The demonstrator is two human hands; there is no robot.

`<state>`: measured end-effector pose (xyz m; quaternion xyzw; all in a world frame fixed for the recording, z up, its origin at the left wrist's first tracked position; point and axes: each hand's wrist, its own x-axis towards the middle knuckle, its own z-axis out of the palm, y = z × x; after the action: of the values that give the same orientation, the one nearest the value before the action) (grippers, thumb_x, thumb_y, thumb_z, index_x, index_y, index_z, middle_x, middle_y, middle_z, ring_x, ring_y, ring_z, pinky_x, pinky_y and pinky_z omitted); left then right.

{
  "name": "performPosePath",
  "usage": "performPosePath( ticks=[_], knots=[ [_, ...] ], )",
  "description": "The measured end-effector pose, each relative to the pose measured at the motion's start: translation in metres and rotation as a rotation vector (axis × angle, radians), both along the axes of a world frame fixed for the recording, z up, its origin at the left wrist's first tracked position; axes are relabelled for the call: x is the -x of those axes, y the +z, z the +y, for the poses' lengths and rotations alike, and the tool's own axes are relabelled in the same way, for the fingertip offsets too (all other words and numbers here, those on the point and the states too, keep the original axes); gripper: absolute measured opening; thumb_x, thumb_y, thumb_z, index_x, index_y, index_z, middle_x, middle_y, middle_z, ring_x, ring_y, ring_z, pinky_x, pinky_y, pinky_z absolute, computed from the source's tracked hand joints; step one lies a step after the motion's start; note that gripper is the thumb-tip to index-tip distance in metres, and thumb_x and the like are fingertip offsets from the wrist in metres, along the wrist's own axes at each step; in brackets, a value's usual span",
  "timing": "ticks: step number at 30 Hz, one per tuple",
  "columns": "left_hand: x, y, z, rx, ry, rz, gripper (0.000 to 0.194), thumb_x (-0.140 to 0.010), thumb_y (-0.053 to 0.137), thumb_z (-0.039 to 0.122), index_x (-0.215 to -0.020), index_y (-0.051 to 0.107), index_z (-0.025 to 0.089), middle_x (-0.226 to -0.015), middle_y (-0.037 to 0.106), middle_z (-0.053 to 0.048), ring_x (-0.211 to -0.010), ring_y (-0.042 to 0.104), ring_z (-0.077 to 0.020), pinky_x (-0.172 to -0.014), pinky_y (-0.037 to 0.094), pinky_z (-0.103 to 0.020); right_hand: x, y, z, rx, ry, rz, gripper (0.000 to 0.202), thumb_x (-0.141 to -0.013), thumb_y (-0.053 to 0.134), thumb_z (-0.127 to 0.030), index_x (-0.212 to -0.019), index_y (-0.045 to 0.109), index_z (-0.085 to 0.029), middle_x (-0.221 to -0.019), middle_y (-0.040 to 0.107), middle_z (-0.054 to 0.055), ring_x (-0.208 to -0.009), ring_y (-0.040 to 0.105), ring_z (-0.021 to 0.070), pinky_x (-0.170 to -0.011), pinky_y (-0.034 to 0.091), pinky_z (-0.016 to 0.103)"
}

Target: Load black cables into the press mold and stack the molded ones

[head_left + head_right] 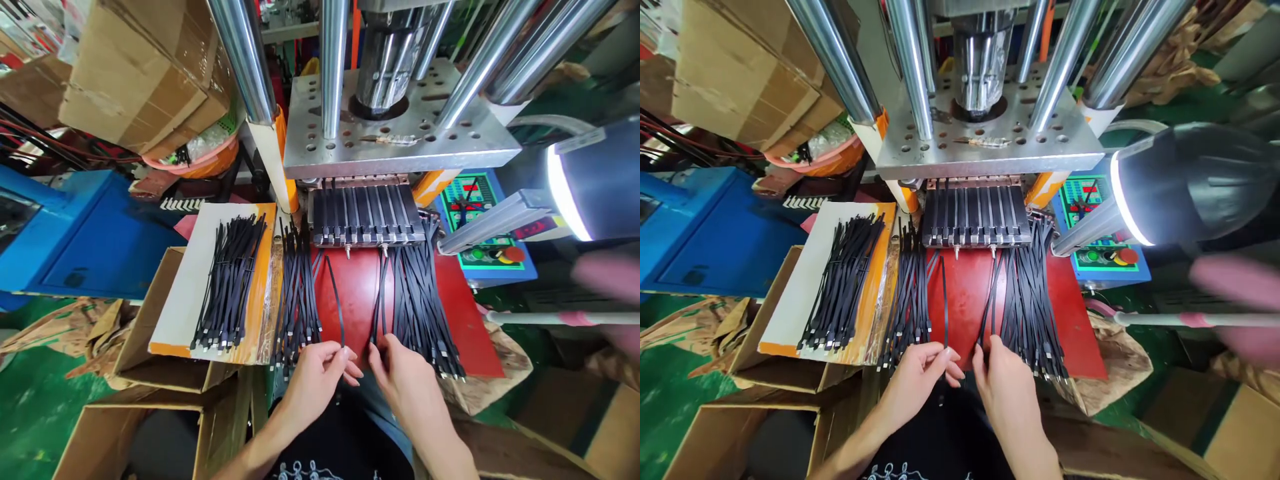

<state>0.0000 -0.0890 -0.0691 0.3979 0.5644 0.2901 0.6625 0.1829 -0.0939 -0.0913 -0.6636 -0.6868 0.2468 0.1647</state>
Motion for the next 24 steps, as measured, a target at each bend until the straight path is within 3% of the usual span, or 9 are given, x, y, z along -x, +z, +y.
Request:
performPosePath(
  ticks=[4,7,10,12,15,18,19,22,24],
  knots=[
    [-0.007,0.001,0.007,0.102,0.047,-0.182,0.066,-0.085,0.078,0.077,-0.095,0.08,0.012,-0.092,0.086,-0.017,-0.087,0.084,-0.032,-0.094,0.063,-0.045,-0.011,0.018,-0.017,0.102,0.143,0.343,0.036,-0.111,0.047,-0.041,-0.079,0.056,-0.026,-0.061,0.059,-0.004,-0.05,0.054,0.0148,-0.052,0.043,0.025],
    [-0.013,0.006,0.012,0.214,0.113,-0.414,0.067,-0.077,0.087,0.075,-0.097,0.081,0.011,-0.088,0.085,-0.016,-0.079,0.083,-0.0281,-0.091,0.063,-0.041,-0.028,0.031,-0.032,0.209,0.284,0.471,0.035,-0.105,0.057,-0.038,-0.073,0.062,-0.025,-0.059,0.058,-0.004,-0.052,0.052,0.0144,-0.051,0.043,0.023],
    [-0.012,0.022,0.009,0.203,-0.013,-0.446,0.065,-0.084,0.081,0.075,-0.095,0.082,0.012,-0.078,0.083,-0.012,-0.069,0.078,-0.0239,-0.079,0.062,-0.036,-0.037,0.042,-0.027,0.371,0.291,0.607,0.023,-0.091,0.079,-0.046,-0.082,0.078,-0.025,-0.07,0.07,0.0,-0.06,0.061,0.017,-0.056,0.05,0.025],
    [-0.008,0.034,0.001,0.12,-0.163,-0.29,0.058,-0.093,0.073,0.071,-0.091,0.083,0.014,-0.077,0.083,-0.01,-0.073,0.079,-0.024,-0.082,0.062,-0.035,-0.031,0.047,-0.012,0.445,0.191,0.766,0.037,-0.085,0.084,-0.058,-0.096,0.083,-0.023,-0.08,0.074,0.002,-0.066,0.065,0.0184,-0.059,0.054,0.027],
    [0.002,0.047,-0.012,0.029,-0.3,-0.036,0.049,-0.103,0.063,0.06,-0.088,0.086,0.02,-0.086,0.087,-0.008,-0.085,0.082,-0.0268,-0.092,0.062,-0.037,-0.008,0.052,0.014,0.34,-0.021,0.938,0.05,-0.095,0.071,-0.067,-0.093,0.083,-0.019,-0.074,0.066,0.002,-0.058,0.058,0.0153,-0.052,0.05,0.025],
    [0.013,0.049,-0.009,-0.037,-0.35,0.085,0.031,-0.102,0.065,0.048,-0.104,0.089,0.028,-0.106,0.088,-0.007,-0.101,0.082,-0.0308,-0.1,0.061,-0.043,0.011,0.053,0.026,0.093,-0.109,0.91,0.046,-0.103,0.065,-0.057,-0.081,0.08,-0.019,-0.068,0.063,0.001,-0.054,0.054,0.0136,-0.049,0.045,0.023],
    [0.015,0.05,-0.003,-0.084,-0.331,0.113,0.029,-0.1,0.069,0.046,-0.117,0.087,0.03,-0.118,0.087,-0.007,-0.109,0.081,-0.0317,-0.104,0.06,-0.045,0.015,0.052,0.026,0.036,-0.087,0.887,0.043,-0.103,0.066,-0.053,-0.079,0.08,-0.02,-0.069,0.064,0.002,-0.056,0.056,0.0142,-0.051,0.046,0.024],
    [0.018,0.058,0.032,-0.286,-0.177,0.145,0.056,-0.095,0.077,0.047,-0.146,0.072,0.026,-0.139,0.079,-0.012,-0.122,0.077,-0.0321,-0.109,0.059,-0.046,0.018,0.048,0.02,-0.034,-0.005,0.83,0.038,-0.105,0.066,-0.045,-0.077,0.079,-0.022,-0.069,0.066,0.002,-0.062,0.062,0.0167,-0.059,0.052,0.025],
    [0.015,0.069,0.061,-0.421,-0.146,0.142,0.046,-0.098,0.074,0.046,-0.134,0.078,0.019,-0.125,0.084,-0.013,-0.111,0.079,-0.0292,-0.103,0.06,-0.042,0.018,0.044,0.015,-0.052,0.024,0.802,0.037,-0.105,0.065,-0.042,-0.078,0.08,-0.022,-0.069,0.066,0.002,-0.063,0.064,0.0171,-0.061,0.054,0.025]
  ],
)
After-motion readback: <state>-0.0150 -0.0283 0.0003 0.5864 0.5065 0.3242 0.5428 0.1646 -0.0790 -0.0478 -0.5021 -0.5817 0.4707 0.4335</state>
